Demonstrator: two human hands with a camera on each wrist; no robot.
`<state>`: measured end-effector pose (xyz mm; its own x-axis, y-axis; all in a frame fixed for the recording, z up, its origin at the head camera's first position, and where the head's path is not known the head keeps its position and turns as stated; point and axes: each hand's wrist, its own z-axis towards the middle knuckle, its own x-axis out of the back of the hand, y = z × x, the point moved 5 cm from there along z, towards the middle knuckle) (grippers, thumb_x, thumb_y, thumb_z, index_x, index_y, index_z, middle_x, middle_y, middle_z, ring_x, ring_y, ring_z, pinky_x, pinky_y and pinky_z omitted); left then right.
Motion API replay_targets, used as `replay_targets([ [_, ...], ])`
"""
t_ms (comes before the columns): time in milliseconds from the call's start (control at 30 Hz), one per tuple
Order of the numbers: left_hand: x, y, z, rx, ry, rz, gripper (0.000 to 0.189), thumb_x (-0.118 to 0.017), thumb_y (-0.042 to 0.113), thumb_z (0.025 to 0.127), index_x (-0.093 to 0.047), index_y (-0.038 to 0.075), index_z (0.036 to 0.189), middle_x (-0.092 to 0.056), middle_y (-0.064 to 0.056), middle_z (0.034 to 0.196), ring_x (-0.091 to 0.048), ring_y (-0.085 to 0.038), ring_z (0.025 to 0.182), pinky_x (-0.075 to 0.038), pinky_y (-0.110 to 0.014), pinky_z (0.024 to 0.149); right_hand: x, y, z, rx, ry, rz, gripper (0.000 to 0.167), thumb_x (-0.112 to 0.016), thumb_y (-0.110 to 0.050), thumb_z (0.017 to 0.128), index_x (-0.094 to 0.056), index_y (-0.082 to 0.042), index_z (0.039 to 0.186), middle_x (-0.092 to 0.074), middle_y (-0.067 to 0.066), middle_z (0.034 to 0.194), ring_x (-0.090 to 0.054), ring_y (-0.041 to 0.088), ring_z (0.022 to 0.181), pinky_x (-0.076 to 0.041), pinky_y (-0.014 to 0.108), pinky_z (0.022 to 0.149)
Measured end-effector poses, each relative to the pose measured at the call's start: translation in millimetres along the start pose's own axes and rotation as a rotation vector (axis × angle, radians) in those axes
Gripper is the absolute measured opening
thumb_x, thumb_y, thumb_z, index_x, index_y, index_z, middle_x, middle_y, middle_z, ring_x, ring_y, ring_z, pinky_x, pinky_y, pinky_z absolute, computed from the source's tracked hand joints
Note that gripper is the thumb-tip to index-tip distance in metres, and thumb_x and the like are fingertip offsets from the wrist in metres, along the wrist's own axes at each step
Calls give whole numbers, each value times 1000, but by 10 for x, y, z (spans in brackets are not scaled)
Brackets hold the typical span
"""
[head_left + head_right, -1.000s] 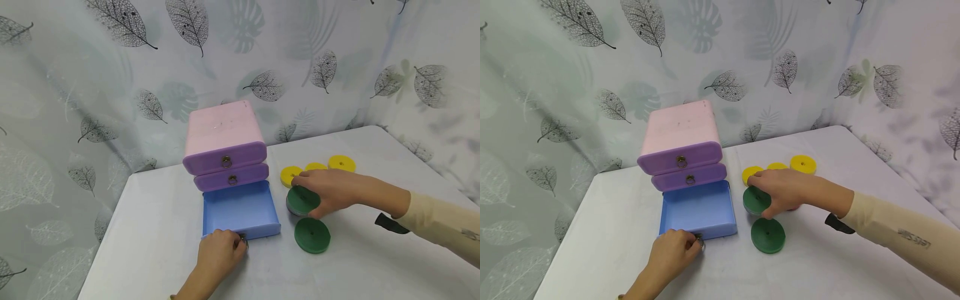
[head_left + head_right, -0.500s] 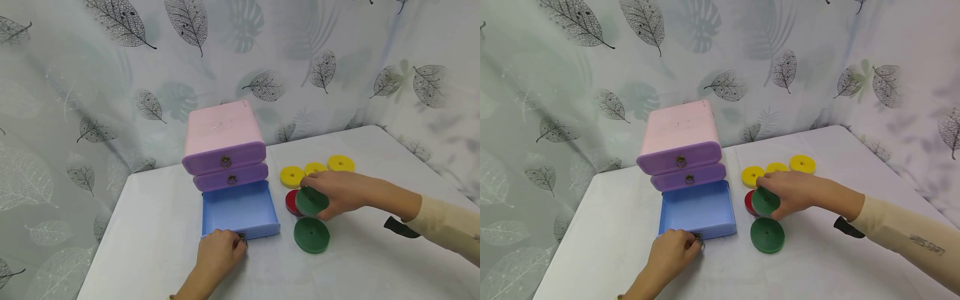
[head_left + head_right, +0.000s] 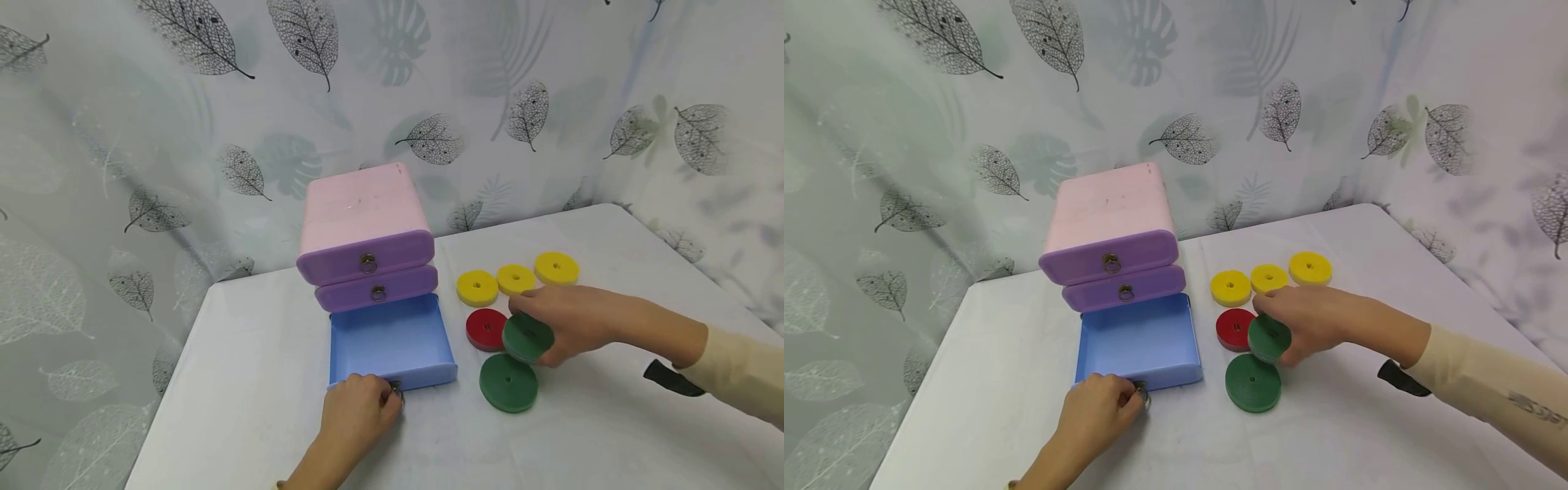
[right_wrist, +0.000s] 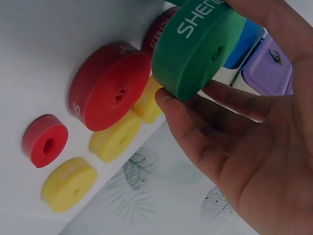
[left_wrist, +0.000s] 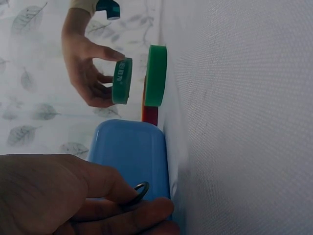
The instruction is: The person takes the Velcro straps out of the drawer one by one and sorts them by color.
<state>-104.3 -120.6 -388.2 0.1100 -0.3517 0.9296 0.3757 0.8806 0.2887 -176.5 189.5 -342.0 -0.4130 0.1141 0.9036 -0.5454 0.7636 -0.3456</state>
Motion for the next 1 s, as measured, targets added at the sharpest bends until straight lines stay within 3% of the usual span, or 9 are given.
replay_targets([
  [433,-4,4,-14,9,-11,-16,45,-70,15,76,-35,24,49,-26,16,48,-28,-4,47,-25,-26,40,-110,115,-55,-53,-95,6,76,-96,-32,68,-55,-14,129,-61,-6,113,-57,18,97,-57,38,71],
  [700,-9,5,-13,9,-11,-24,44,-70,14,76,-36,24,49,-26,16,48,-28,-3,47,-26,-25,41,-149,159,-94,-76,-110,-7,77,-98,-33,66,-54,-10,125,-59,-5,106,-57,18,93,-58,38,68],
  [1000,-14,4,-11,6,-7,-21,45,-70,14,76,-36,24,49,-27,16,48,-28,-3,47,-26,-25,40,-209,200,-175,-105,-106,25,73,-99,-34,64,-53,-16,118,-57,-7,103,-57,19,94,-57,39,68],
])
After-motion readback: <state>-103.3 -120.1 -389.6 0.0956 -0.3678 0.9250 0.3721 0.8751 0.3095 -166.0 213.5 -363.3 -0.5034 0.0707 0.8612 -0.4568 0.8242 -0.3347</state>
